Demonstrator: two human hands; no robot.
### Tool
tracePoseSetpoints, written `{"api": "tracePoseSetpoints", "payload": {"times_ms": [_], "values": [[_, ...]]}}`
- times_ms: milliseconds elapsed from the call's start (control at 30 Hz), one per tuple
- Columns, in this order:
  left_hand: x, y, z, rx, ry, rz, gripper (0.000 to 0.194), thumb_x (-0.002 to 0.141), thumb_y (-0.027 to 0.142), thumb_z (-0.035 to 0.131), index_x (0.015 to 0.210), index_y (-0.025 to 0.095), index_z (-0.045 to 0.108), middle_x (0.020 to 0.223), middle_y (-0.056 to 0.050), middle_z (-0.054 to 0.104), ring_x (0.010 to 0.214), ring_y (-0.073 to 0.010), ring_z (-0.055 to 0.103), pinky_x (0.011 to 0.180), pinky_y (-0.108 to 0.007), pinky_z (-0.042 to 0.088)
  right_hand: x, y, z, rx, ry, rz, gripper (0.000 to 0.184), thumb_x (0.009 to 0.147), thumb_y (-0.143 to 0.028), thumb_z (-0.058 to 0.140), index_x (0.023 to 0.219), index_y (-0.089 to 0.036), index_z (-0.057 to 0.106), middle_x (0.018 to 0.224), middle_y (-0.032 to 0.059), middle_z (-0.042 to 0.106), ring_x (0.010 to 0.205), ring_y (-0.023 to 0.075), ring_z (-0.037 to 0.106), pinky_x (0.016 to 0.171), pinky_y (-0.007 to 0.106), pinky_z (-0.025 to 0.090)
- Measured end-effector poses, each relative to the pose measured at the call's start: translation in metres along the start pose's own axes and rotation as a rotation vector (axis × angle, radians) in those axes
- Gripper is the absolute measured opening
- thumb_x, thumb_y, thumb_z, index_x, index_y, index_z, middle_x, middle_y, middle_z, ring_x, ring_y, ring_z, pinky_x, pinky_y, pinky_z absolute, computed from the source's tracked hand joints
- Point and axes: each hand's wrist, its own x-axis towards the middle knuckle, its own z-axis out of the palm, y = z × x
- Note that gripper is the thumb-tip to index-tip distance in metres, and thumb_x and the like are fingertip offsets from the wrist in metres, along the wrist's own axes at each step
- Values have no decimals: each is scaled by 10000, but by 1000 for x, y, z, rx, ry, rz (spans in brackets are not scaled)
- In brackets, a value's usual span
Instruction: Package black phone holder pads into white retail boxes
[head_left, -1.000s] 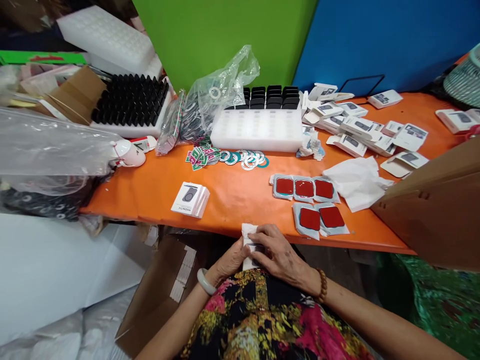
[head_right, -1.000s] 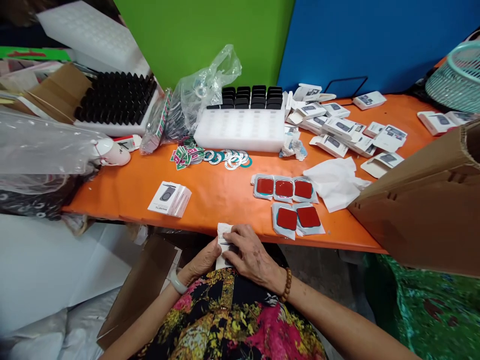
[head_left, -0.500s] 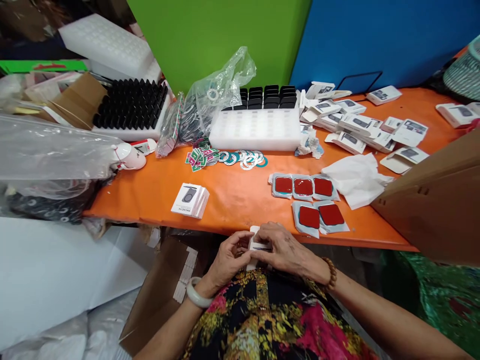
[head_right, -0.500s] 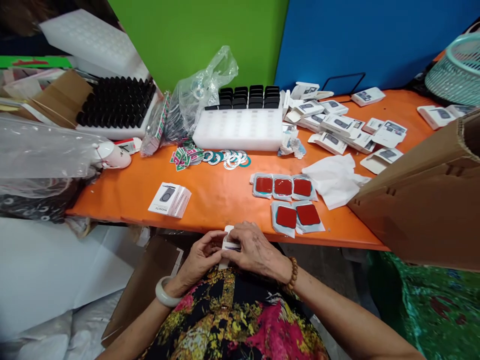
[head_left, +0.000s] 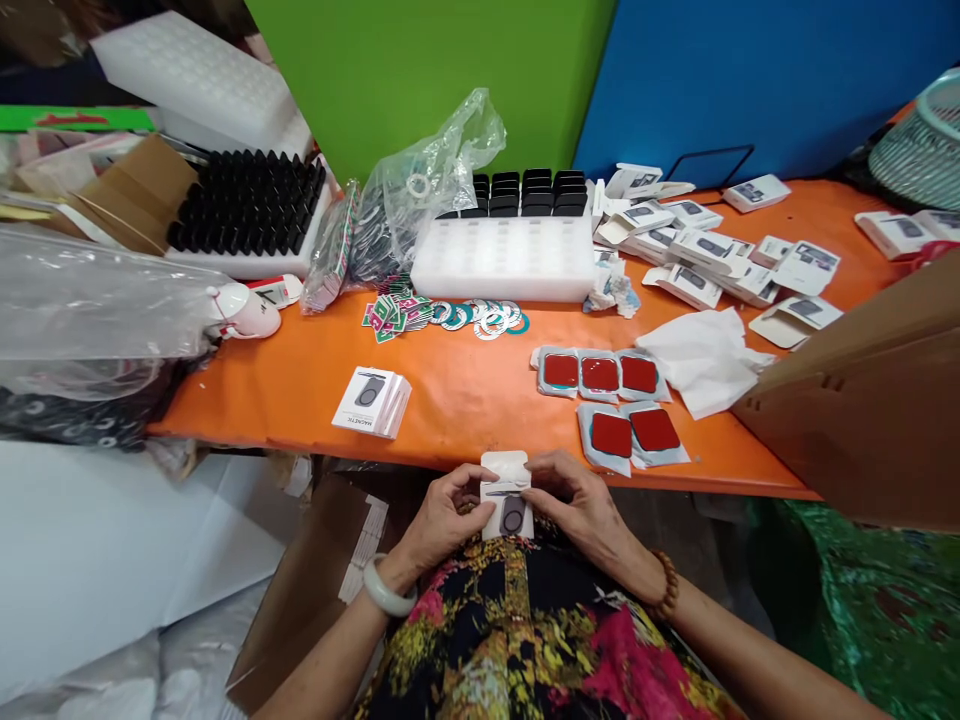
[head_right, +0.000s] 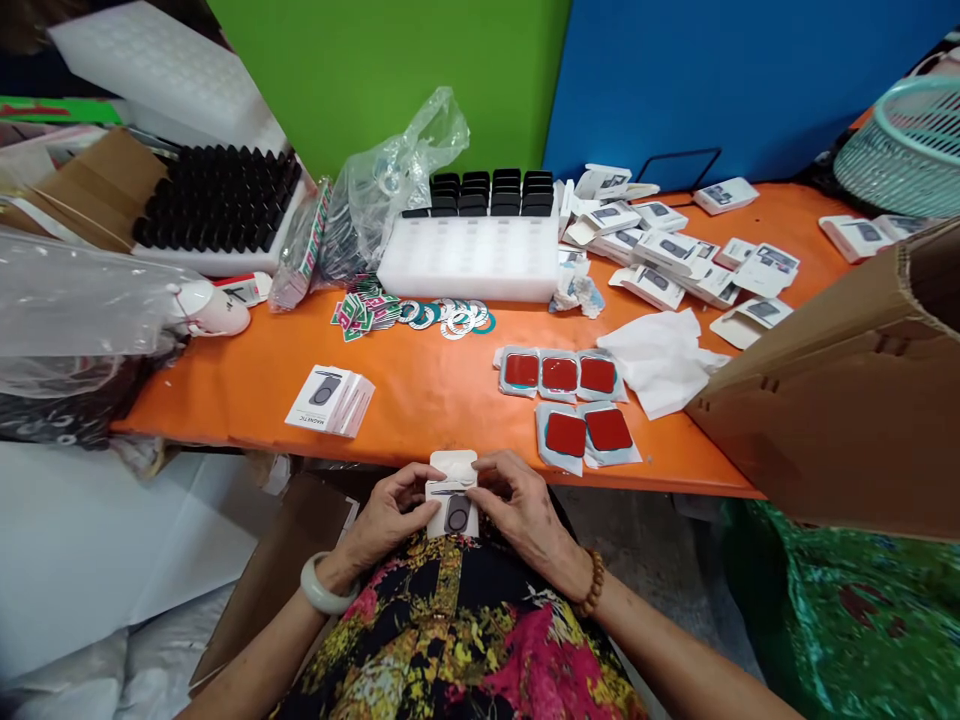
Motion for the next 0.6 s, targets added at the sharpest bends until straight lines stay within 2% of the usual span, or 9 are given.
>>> {"api": "tracePoseSetpoints", "payload": {"times_ms": [133, 233, 333, 433, 500, 600], "values": [[0, -3, 6, 30, 66, 4, 298, 787, 365, 647, 994, 150, 651, 786, -25, 649, 652, -124, 560, 603, -222, 445, 2, 3, 9, 109, -40, 115, 247, 850, -417, 591, 911, -184, 647, 838, 33, 634, 769, 161, 589, 701, 280, 485], [0, -3, 11, 64, 156, 33, 283, 809, 414, 618, 886, 148, 680, 757, -15, 651, 646, -122, 542, 598, -219, 430, 7, -1, 10, 203, -132, 197, 321, 868, -480, 534, 812, -173, 613, 689, -12, 562, 617, 114, 504, 577, 232, 428], [0, 1, 16, 118, 245, 39, 284, 813, 418, 610, 757, 149, 680, 676, 3, 626, 613, -117, 518, 584, -217, 415, 9, -7, 9, 183, -171, 205, 350, 871, -481, 518, 715, -171, 565, 623, -30, 489, 567, 97, 433, 531, 218, 373], [1, 8, 18, 154, 272, 88, 249, 800, 373, 630, 693, 153, 674, 698, -10, 627, 665, -134, 541, 632, -231, 430, 7, -9, 11, 124, -129, 184, 335, 858, -452, 535, 670, -176, 536, 617, -29, 472, 579, 104, 430, 541, 223, 364], [2, 10, 18, 157, 284, 158, 213, 792, 334, 646, 676, 157, 673, 768, -29, 641, 756, -152, 566, 721, -247, 443, 7, -5, 15, 146, -39, 177, 295, 842, -437, 561, 689, -188, 514, 632, -29, 475, 585, 107, 439, 544, 223, 373], [6, 10, 20, 57, 339, 194, 147, 781, 312, 670, 754, 169, 651, 783, -15, 624, 757, -135, 567, 741, -244, 449, 9, 2, 21, 315, 93, 162, 266, 776, -411, 649, 871, -219, 492, 683, -47, 491, 588, 104, 465, 549, 217, 404]]}}
